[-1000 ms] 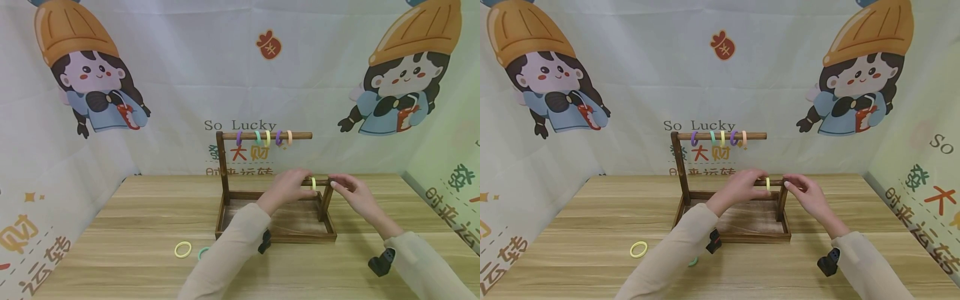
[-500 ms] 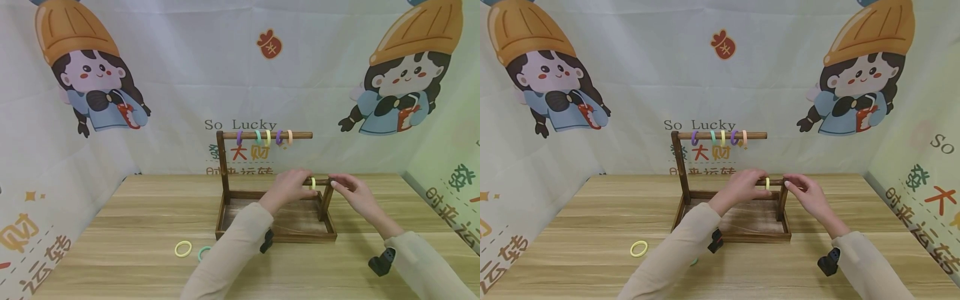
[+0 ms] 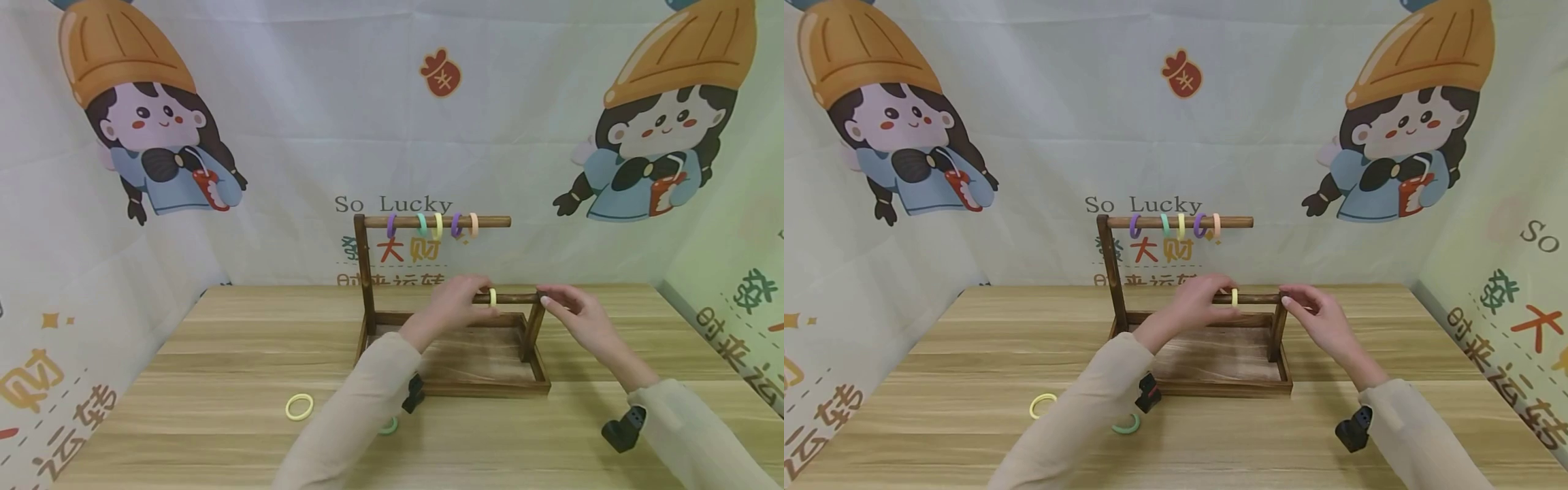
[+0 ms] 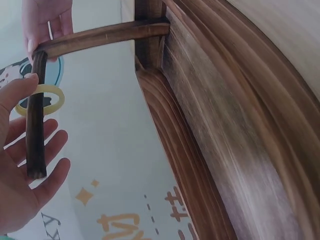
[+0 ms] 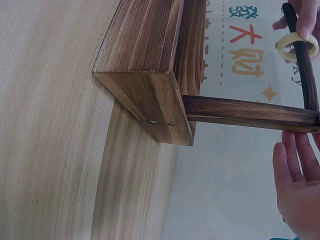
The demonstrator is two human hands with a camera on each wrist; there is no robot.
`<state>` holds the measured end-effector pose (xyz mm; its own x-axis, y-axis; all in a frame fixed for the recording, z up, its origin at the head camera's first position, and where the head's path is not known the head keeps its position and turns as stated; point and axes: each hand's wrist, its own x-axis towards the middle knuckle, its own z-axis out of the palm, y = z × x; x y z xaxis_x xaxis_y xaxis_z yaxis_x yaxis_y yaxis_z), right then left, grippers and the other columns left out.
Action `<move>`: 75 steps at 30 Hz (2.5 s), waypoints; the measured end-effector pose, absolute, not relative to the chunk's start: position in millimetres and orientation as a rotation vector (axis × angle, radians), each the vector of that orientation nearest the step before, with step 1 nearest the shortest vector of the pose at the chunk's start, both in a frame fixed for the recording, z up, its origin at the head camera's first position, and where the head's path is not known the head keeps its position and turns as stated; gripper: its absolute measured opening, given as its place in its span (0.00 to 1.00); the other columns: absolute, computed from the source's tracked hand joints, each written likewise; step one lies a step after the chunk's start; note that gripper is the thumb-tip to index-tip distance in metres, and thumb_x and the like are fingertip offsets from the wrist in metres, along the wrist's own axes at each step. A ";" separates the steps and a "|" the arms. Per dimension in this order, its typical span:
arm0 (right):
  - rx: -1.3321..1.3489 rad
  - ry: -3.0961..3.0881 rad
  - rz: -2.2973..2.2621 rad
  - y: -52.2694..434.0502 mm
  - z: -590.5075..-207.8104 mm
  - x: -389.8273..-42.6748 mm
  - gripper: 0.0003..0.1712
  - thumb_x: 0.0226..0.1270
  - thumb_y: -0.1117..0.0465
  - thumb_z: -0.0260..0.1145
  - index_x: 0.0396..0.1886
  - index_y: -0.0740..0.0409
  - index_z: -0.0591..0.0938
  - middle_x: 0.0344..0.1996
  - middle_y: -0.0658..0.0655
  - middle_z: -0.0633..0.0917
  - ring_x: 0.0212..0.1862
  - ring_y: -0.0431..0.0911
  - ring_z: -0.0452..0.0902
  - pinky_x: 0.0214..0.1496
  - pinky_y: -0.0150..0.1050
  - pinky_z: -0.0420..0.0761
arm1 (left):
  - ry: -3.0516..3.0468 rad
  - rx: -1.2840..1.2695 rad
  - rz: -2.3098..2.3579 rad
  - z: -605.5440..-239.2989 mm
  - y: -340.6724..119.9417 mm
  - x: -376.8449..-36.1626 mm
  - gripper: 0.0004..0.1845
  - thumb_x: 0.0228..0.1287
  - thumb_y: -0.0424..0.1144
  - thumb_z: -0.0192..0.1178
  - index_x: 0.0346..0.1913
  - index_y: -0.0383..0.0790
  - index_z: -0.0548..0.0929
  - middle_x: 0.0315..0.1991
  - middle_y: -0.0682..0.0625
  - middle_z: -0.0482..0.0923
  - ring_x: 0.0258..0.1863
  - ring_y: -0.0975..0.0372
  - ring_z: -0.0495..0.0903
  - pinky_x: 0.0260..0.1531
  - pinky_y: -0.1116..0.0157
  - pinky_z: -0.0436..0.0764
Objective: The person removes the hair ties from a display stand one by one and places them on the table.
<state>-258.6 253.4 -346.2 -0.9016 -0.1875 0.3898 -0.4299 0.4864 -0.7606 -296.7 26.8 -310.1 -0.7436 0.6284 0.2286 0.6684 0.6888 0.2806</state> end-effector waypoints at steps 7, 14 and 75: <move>0.539 -2.474 1.377 252.9 -346.2 -257.8 0.21 0.67 0.56 0.52 0.55 0.63 0.72 0.52 0.62 0.73 0.48 0.31 0.66 0.43 0.24 0.68 | -2.747 -1.111 -0.722 -316.2 6.9 -300.2 0.24 0.56 0.48 0.59 0.53 0.40 0.74 0.47 0.51 0.75 0.47 0.62 0.72 0.46 0.69 0.68; 0.531 -2.478 1.379 252.0 -345.3 -256.4 0.22 0.68 0.55 0.51 0.55 0.63 0.71 0.52 0.62 0.73 0.48 0.31 0.66 0.43 0.24 0.67 | -2.745 -1.072 -0.843 -314.2 -6.4 -301.0 0.22 0.55 0.47 0.61 0.51 0.40 0.75 0.45 0.51 0.76 0.44 0.63 0.73 0.44 0.68 0.70; 0.505 -2.502 1.368 251.1 -346.1 -256.1 0.22 0.67 0.54 0.51 0.56 0.62 0.71 0.52 0.61 0.73 0.49 0.34 0.66 0.44 0.26 0.67 | -2.611 -1.280 -1.028 -350.2 -61.2 -283.6 0.16 0.51 0.39 0.64 0.43 0.36 0.80 0.30 0.54 0.77 0.23 0.68 0.71 0.25 0.72 0.73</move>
